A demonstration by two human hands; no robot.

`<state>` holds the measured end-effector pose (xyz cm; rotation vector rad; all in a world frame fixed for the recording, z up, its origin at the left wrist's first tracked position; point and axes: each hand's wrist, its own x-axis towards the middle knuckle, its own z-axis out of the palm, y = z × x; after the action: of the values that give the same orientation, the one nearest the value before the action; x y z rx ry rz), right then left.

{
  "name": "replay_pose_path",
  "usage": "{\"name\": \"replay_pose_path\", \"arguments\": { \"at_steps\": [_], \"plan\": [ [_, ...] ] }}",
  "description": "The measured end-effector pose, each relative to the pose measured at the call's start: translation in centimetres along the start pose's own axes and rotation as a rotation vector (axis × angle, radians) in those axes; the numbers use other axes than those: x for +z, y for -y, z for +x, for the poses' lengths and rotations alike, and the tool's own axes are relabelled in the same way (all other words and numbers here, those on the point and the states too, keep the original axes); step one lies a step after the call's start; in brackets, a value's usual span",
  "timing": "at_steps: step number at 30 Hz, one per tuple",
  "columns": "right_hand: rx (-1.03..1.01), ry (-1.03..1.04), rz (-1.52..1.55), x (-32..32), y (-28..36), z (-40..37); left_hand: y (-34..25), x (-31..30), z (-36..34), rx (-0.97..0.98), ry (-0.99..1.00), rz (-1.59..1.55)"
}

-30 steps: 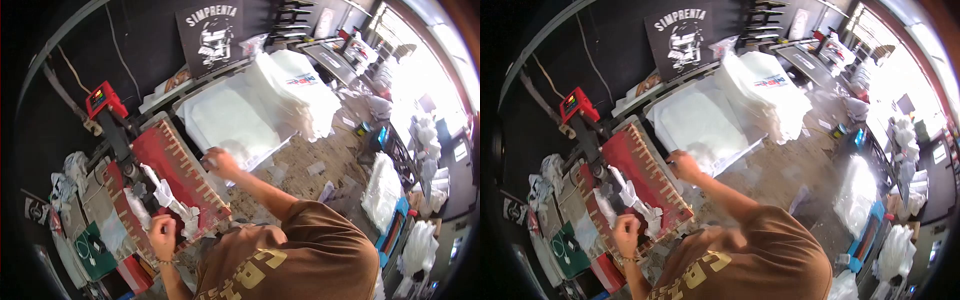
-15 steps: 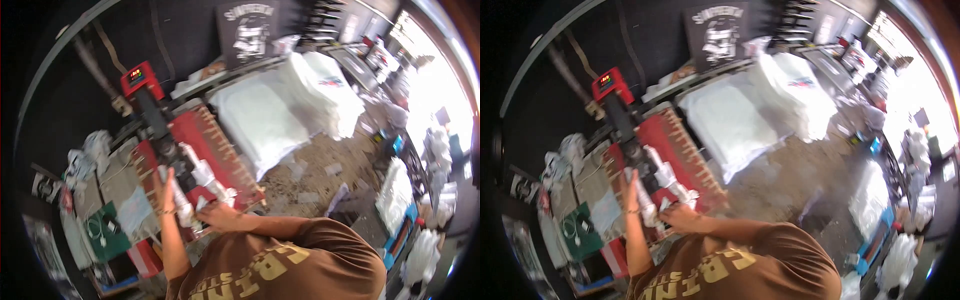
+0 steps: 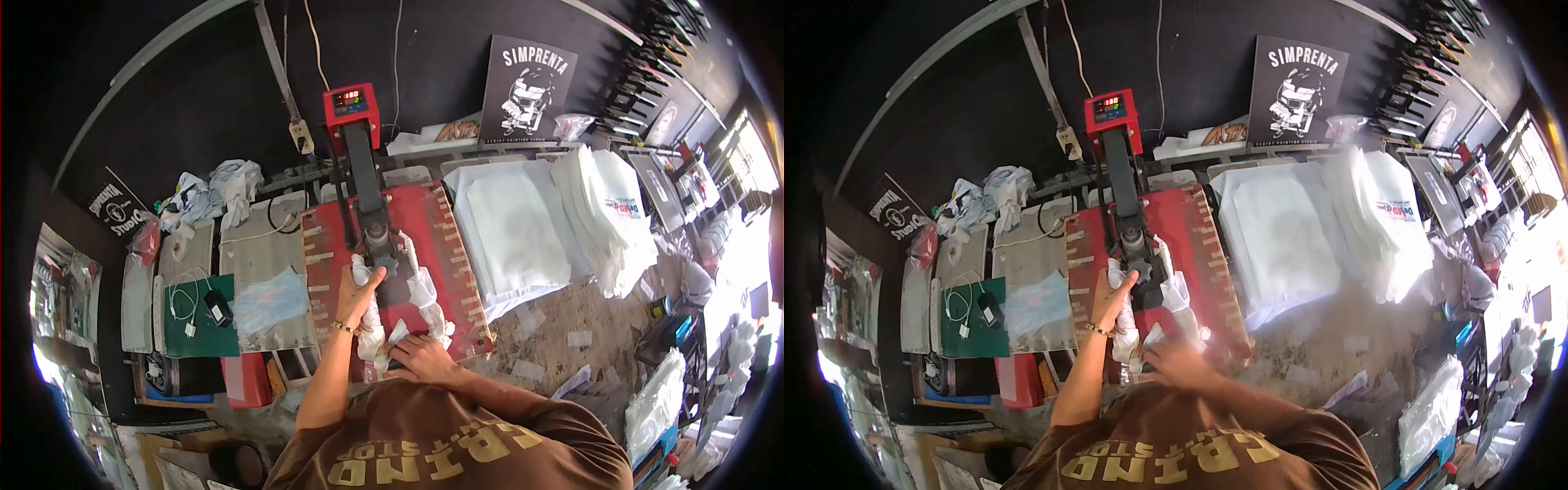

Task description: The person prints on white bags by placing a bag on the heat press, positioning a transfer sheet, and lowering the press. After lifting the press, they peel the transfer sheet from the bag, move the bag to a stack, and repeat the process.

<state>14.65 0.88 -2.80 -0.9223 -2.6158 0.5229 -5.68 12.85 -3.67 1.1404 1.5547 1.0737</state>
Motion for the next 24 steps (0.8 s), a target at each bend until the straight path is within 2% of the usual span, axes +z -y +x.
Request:
{"name": "replay_pose_path", "arguments": {
  "at_steps": [1,3,4,9,11,15,17,18,19,22,24],
  "plan": [
    [-0.008,0.008,-0.005,0.1,-0.1,0.0,-0.3,0.1,-0.2,-0.001,-0.008,-0.009],
    [0.007,-0.009,-0.015,0.2,-0.1,0.1,-1.0,0.3,-0.9,0.128,-0.094,0.056],
    [-0.001,-0.009,-0.017,0.2,-0.1,0.2,-1.4,0.4,-0.9,0.060,-0.084,0.068],
    [-0.073,-0.108,-0.172,0.6,-0.5,0.3,-3.8,0.5,-2.6,0.047,-0.114,0.107],
    [-0.092,-0.153,-0.163,0.5,-0.8,0.6,-3.2,0.6,-2.4,0.440,-0.304,0.774],
    [-0.075,-0.088,-0.081,0.1,-0.5,0.6,-3.4,0.1,-2.2,0.412,-0.319,0.818],
    [-0.043,-0.073,-0.063,0.1,-0.3,0.5,-2.7,0.3,-1.7,0.289,-0.183,0.249],
    [-0.037,-0.052,-0.044,0.2,-0.4,0.4,-1.8,0.6,-1.0,0.135,-0.120,0.030],
    [-0.040,-0.048,-0.037,0.6,-0.6,0.1,-1.6,0.6,-0.6,0.128,-0.125,0.032],
    [0.038,-0.020,-0.011,1.1,-0.6,0.1,-3.1,0.6,-0.3,-0.055,0.015,-0.400],
    [0.079,0.078,-0.131,0.5,-0.1,0.5,-2.7,0.5,0.5,-0.089,0.014,-0.378]
  ]
}}
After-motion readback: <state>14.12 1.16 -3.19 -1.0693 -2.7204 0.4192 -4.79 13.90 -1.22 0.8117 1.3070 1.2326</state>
